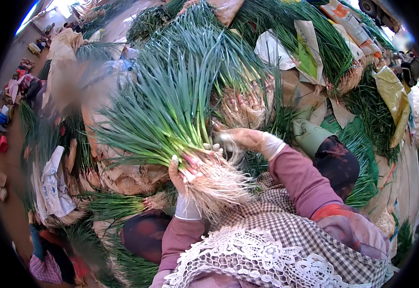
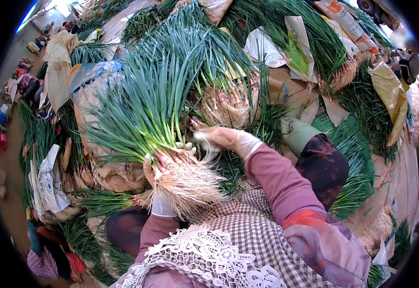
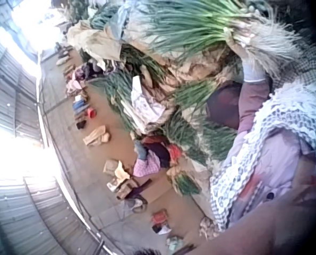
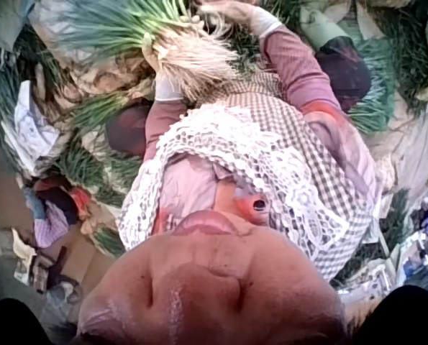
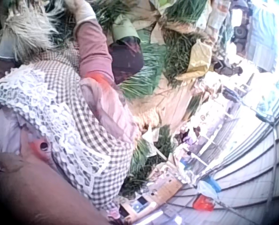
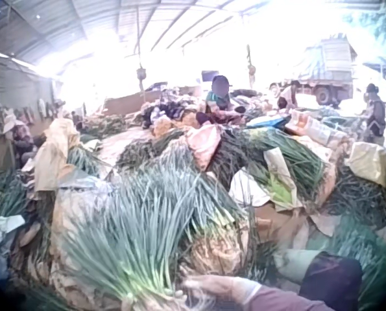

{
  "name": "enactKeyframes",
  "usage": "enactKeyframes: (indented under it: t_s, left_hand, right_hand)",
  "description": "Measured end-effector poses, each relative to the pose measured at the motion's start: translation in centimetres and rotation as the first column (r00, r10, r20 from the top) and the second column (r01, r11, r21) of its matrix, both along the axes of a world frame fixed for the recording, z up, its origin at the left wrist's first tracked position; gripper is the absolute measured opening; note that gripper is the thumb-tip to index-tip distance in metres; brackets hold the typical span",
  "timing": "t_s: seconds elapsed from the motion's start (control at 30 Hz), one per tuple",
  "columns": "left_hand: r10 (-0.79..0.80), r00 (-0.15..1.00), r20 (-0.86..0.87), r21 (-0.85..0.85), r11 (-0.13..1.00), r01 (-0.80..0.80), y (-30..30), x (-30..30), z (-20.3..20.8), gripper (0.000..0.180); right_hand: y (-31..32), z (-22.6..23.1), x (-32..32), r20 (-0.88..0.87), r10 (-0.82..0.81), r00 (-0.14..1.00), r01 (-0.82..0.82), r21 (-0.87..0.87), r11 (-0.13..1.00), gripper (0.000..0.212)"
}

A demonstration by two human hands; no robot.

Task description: The person cleans green onions by hand, peeling away the outer layers and removing dirt while sitting on the floor of a large facility.

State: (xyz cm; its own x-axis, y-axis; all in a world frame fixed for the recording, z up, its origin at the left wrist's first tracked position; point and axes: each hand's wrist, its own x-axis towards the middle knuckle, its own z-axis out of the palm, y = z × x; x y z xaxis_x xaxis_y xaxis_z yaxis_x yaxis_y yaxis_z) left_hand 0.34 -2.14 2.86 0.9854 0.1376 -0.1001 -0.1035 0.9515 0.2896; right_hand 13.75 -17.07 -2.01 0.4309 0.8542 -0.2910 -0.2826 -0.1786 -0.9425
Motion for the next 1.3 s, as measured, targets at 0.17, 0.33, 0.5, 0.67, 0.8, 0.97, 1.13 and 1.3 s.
enactKeyframes:
  t_s: [0.17, 0.33, 0.5, 0.67, 0.8, 0.97, 1.13, 1.3]
  left_hand:
    - [-0.011, 1.000, -0.002, -0.097, 0.995, 0.011, 0.3, -0.3, 0.7, 0.054]
    - [-0.048, 0.998, -0.027, -0.032, 0.998, 0.048, 1.1, -0.3, 0.0, 0.057]
    - [-0.069, 0.997, -0.040, -0.058, 0.996, 0.066, 0.4, -0.2, 0.9, 0.064]
    - [-0.347, 0.908, 0.236, 0.065, 0.938, 0.342, 3.0, 0.6, -0.7, 0.071]
    - [-0.269, 0.942, 0.202, -0.002, 0.961, 0.275, 4.7, -0.3, -0.4, 0.070]
    - [-0.223, 0.961, 0.161, 0.042, 0.975, 0.219, 3.9, 0.4, 0.2, 0.070]
    - [-0.108, 0.990, 0.095, -0.021, 0.994, 0.110, 2.0, 0.1, -1.8, 0.067]
    - [-0.133, 0.970, 0.203, -0.026, 0.990, 0.142, 3.3, 0.4, -1.6, 0.075]
  right_hand:
    - [6.5, 0.6, -3.2, 0.274, -0.534, 0.800, 0.513, 0.149, 0.845, 0.032]
    - [2.7, -0.3, -1.5, 0.496, 0.520, 0.695, 0.172, -0.818, 0.550, 0.031]
    - [0.8, 2.9, 0.1, 0.589, 0.356, 0.726, 0.110, -0.610, 0.785, 0.040]
    - [0.0, 2.5, 6.9, 0.761, -0.149, 0.631, 0.666, -0.432, 0.608, 0.039]
    - [-1.3, 0.9, 8.8, 0.523, -0.699, 0.487, 0.822, -0.004, 0.569, 0.024]
    - [-6.3, 1.1, 7.9, 0.872, -0.479, 0.098, 0.982, -0.007, 0.187, 0.022]
    - [-0.7, 0.9, 6.6, 0.885, -0.365, 0.289, 0.876, -0.091, 0.474, 0.021]
    - [0.3, 2.7, 9.4, 0.336, -0.623, 0.706, 0.676, -0.059, 0.735, 0.011]
